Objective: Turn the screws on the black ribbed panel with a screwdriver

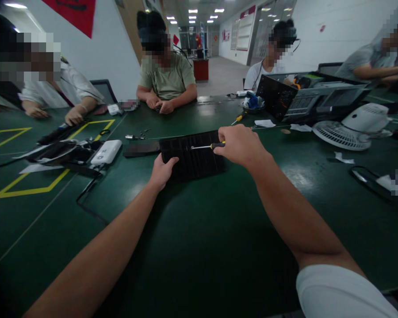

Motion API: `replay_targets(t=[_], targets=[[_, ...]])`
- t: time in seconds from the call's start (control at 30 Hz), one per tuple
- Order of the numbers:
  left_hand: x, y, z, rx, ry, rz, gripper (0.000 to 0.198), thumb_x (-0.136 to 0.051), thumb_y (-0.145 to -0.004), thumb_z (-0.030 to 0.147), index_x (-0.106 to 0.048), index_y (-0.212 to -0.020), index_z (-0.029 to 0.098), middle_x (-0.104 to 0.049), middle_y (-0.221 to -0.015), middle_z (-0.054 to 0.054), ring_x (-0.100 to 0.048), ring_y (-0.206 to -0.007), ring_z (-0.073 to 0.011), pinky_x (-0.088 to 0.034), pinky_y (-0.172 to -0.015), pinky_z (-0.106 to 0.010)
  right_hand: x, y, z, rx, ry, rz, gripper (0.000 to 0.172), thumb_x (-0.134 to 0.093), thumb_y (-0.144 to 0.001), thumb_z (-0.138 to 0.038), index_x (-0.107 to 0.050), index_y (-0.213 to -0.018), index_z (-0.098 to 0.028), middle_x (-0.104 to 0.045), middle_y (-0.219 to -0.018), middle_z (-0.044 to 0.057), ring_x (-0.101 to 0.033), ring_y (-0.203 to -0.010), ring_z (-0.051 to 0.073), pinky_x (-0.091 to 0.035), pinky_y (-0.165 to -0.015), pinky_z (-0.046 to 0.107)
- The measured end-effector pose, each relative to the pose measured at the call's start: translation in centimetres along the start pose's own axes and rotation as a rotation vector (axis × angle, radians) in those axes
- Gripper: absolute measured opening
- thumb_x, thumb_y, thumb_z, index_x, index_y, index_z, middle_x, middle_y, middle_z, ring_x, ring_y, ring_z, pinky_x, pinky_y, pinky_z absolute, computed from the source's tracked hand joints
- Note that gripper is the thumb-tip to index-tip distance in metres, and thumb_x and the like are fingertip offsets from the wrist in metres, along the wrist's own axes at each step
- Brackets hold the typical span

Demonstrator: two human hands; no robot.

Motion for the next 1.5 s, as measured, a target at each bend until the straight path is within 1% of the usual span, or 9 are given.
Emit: replay_targets(t=[0.23,0.37,0.47,0.57,0.77,0.97,1.13,1.33,1.5], targets=[[0.1,0.0,-0.1,0.014,0.005,-0.009,0.033,-0.078,-0.082,0.027,-0.073,-0.114,0.020,-0.080,-0.116,-0.010,-0.076,-0.110,-0.0300,-0.060,-0.107,-0.050,0.2,0.1,0.1,0.001,0.003,0.012,0.030,-0.074,-0.090,-0.049,-0.080,-0.103,-0.022,-0.079,-0.097,0.014,-0.070,-0.089,0.032,-0.044,-0.071,0.041],[0.0,0.1,0.1,0.014,0.010,-0.002,0.032,-0.078,-0.082,0.027,-0.073,-0.113,0.020,-0.080,-0.117,-0.011,-0.076,-0.111,-0.0306,-0.059,-0.108,-0.050,0.2,0.1,0.1,0.003,0.014,0.017,0.034,-0.072,-0.092,-0.051,-0.082,-0.106,-0.022,-0.080,-0.098,0.015,-0.071,-0.090,0.033,-0.045,-0.072,0.042],[0.1,0.2,0.3,0.021,0.000,0.005,0.032,-0.078,-0.082,0.026,-0.073,-0.113,0.020,-0.080,-0.117,-0.011,-0.075,-0.112,-0.0310,-0.059,-0.109,-0.051,0.2,0.1,0.1,-0.002,0.017,0.019,0.035,-0.071,-0.093,-0.054,-0.084,-0.103,-0.022,-0.080,-0.095,0.015,-0.072,-0.090,0.034,-0.047,-0.072,0.043],[0.1,0.2,0.3,0.028,-0.008,-0.002,0.032,-0.078,-0.082,0.027,-0.073,-0.113,0.020,-0.080,-0.116,-0.011,-0.075,-0.113,-0.0315,-0.059,-0.109,-0.052,0.2,0.1,0.0,-0.010,0.036,-0.004,0.041,-0.065,-0.096,-0.058,-0.086,-0.102,-0.023,-0.080,-0.093,0.015,-0.072,-0.091,0.035,-0.048,-0.074,0.044],[0.1,0.3,0.4,0.017,-0.008,0.000,0.031,-0.078,-0.082,0.028,-0.074,-0.112,0.020,-0.080,-0.114,-0.011,-0.076,-0.110,-0.0312,-0.059,-0.108,-0.052,0.1,0.0,0.2,-0.032,0.067,-0.047,0.051,-0.058,-0.099,-0.063,-0.086,-0.109,-0.022,-0.080,-0.099,0.018,-0.072,-0.093,0.037,-0.050,-0.075,0.047],[0.0,0.2,0.3,0.021,-0.016,0.015,0.032,-0.077,-0.081,0.027,-0.073,-0.111,0.020,-0.080,-0.112,-0.010,-0.076,-0.109,-0.0304,-0.059,-0.108,-0.051,0.1,0.2,0.2,0.019,0.056,-0.050,0.035,-0.060,-0.098,-0.049,-0.079,-0.114,-0.024,-0.079,-0.095,0.013,-0.070,-0.089,0.034,-0.045,-0.073,0.043],[0.1,0.1,0.2,0.011,-0.008,0.001,0.032,-0.077,-0.082,0.027,-0.074,-0.113,0.020,-0.080,-0.115,-0.011,-0.076,-0.110,-0.0308,-0.060,-0.107,-0.051,0.1,0.4,0.1,0.059,0.036,-0.052,0.021,-0.063,-0.093,-0.039,-0.075,-0.103,-0.025,-0.078,-0.093,0.009,-0.067,-0.085,0.029,-0.041,-0.071,0.039],[0.0,0.2,0.4,0.027,-0.004,-0.007,0.032,-0.078,-0.082,0.028,-0.074,-0.113,0.020,-0.081,-0.115,-0.011,-0.076,-0.109,-0.0312,-0.060,-0.107,-0.052,0.9,0.4,0.8,0.061,-0.037,0.018,0.018,-0.066,-0.090,-0.039,-0.075,-0.094,-0.024,-0.077,-0.090,0.009,-0.067,-0.083,0.028,-0.041,-0.072,0.039],[0.1,0.2,0.4,0.021,-0.012,0.003,0.031,-0.078,-0.081,0.028,-0.073,-0.111,0.020,-0.080,-0.113,-0.011,-0.076,-0.109,-0.0309,-0.059,-0.109,-0.052,1.4,0.5,0.4,0.061,-0.081,0.065,0.022,-0.067,-0.090,-0.040,-0.077,-0.100,-0.024,-0.079,-0.096,0.010,-0.068,-0.087,0.029,-0.043,-0.074,0.040]])
Point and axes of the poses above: each hand's wrist, its own y-axis away from the middle knuckle, its own x-axis out of the back of the hand, z = x × y, the point moved 1 cm from there along -y, towards the middle knuckle
